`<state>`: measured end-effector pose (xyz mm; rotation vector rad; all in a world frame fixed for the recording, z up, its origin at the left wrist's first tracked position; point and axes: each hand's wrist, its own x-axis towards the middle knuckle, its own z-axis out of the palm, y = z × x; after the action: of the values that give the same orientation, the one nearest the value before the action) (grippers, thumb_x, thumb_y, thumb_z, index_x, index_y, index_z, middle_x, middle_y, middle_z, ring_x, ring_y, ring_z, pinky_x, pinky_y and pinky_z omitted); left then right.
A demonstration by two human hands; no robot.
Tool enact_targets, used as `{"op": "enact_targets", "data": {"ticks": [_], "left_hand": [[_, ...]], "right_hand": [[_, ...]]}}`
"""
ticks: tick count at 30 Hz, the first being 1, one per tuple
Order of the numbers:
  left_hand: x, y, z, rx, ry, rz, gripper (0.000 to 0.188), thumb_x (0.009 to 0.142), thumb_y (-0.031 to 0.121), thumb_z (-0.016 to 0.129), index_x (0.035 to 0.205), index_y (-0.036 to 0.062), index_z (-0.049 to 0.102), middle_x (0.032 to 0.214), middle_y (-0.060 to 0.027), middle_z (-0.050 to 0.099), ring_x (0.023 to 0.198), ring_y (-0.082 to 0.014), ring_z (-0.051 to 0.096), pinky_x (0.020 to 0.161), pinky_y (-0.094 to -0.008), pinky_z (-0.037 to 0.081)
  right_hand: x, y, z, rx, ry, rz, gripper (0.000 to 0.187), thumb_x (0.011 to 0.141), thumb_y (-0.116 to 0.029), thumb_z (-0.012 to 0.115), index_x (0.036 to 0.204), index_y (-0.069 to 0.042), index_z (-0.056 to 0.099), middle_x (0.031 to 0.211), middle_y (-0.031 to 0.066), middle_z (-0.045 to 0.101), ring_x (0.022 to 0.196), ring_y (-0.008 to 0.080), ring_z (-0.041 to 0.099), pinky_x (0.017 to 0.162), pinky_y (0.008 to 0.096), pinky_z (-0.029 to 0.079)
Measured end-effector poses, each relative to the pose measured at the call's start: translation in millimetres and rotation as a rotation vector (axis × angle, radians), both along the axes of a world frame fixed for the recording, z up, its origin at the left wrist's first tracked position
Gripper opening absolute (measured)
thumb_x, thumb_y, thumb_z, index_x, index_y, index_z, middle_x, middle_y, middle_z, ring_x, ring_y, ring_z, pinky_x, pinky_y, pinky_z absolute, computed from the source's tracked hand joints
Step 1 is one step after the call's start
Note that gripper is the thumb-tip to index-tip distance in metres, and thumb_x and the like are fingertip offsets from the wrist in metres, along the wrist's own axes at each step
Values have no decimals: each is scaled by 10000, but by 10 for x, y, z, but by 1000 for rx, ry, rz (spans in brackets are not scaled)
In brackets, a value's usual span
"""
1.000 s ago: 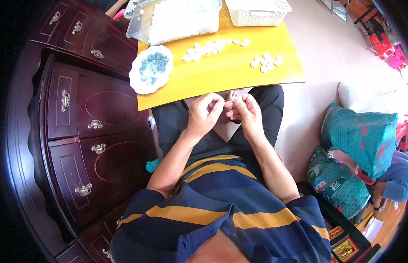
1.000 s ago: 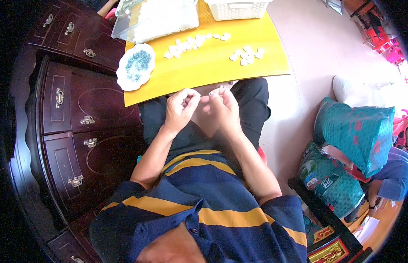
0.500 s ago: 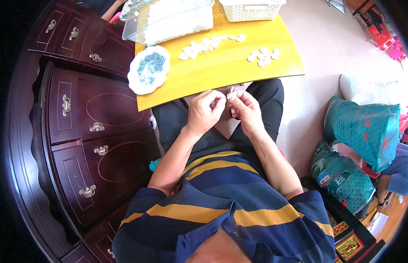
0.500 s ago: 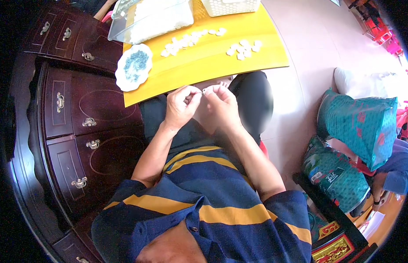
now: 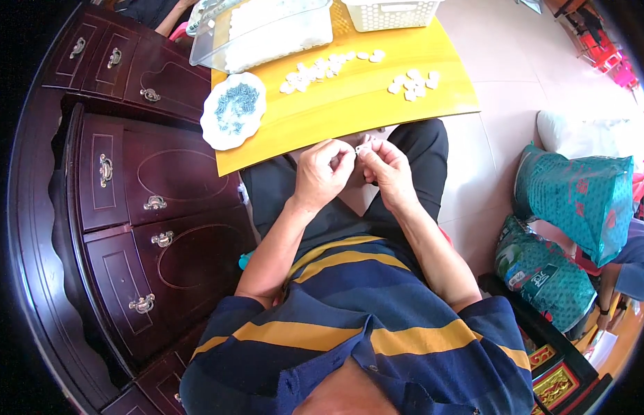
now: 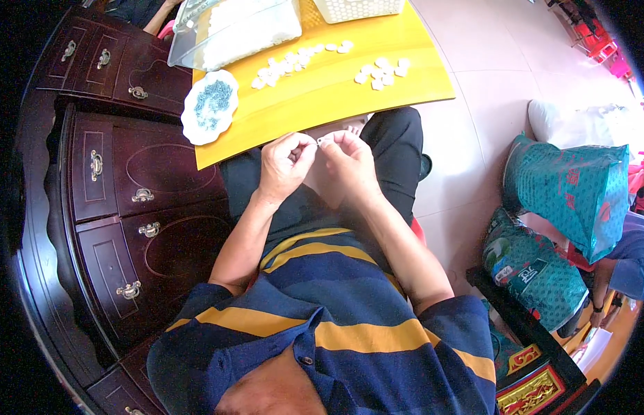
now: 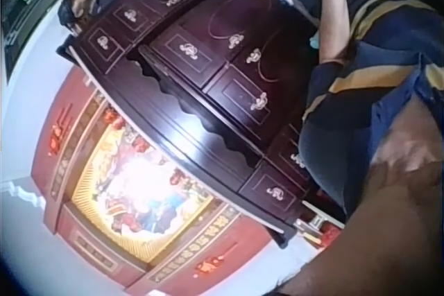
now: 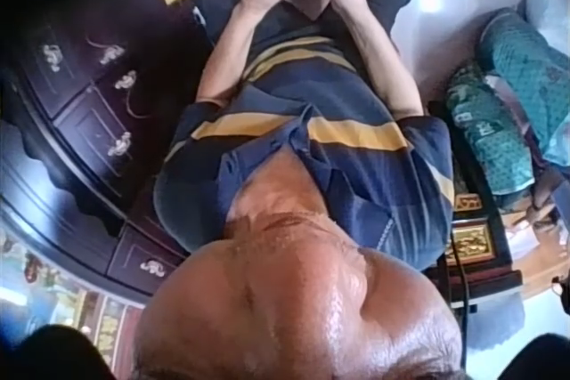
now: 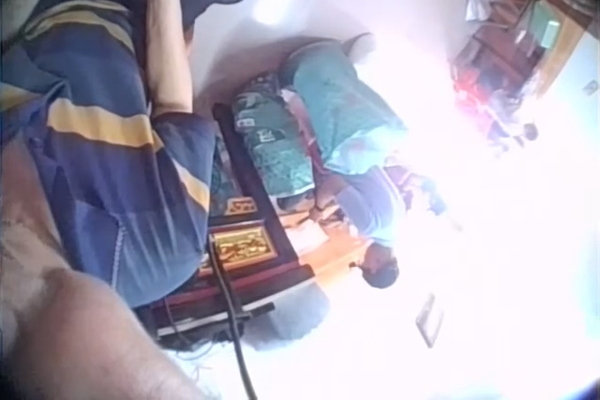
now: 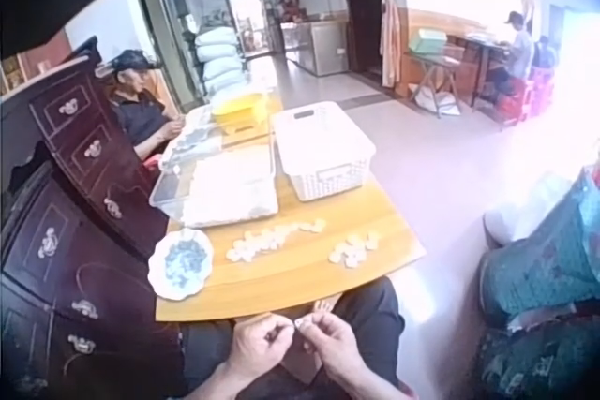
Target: Picking up, inspecting, and sorting small white plastic or ceramic components at a workstation.
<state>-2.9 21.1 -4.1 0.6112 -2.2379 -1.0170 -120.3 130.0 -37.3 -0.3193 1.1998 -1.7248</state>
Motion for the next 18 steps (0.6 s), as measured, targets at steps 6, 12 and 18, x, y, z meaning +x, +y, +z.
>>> {"op": "enact_targets", "data": {"ticks": [6, 12, 18], "left_hand": [[-5, 5, 24, -52, -36, -3, 24, 881, -19, 701, 861, -10, 710, 703, -55, 667, 577, -91, 599, 536, -248, 465], [-42, -9, 29, -74, -52, -14, 27, 883, 3, 713, 860, -11, 719, 713, -60, 683, 574, -98, 607, 546, -246, 479], [-180, -66, 109, 178, -37, -19, 141, 891, 37, 745, 1020, -19, 736, 816, -22, 713, 676, -59, 630, 638, -208, 519]], "right_hand": [[16, -7, -12, -6, 76, -17, 71, 995, -153, 679, 985, -83, 679, 774, -71, 607, 630, 10, 493, 582, 180, 396], [-1, 2, -17, -9, 93, -34, 69, 992, -145, 682, 990, -76, 680, 772, -66, 605, 632, 13, 498, 583, 180, 399], [-153, 0, -48, -71, -80, -111, 88, 1000, -148, 662, 1001, -61, 668, 811, -27, 651, 637, 38, 555, 582, 190, 443]]}}
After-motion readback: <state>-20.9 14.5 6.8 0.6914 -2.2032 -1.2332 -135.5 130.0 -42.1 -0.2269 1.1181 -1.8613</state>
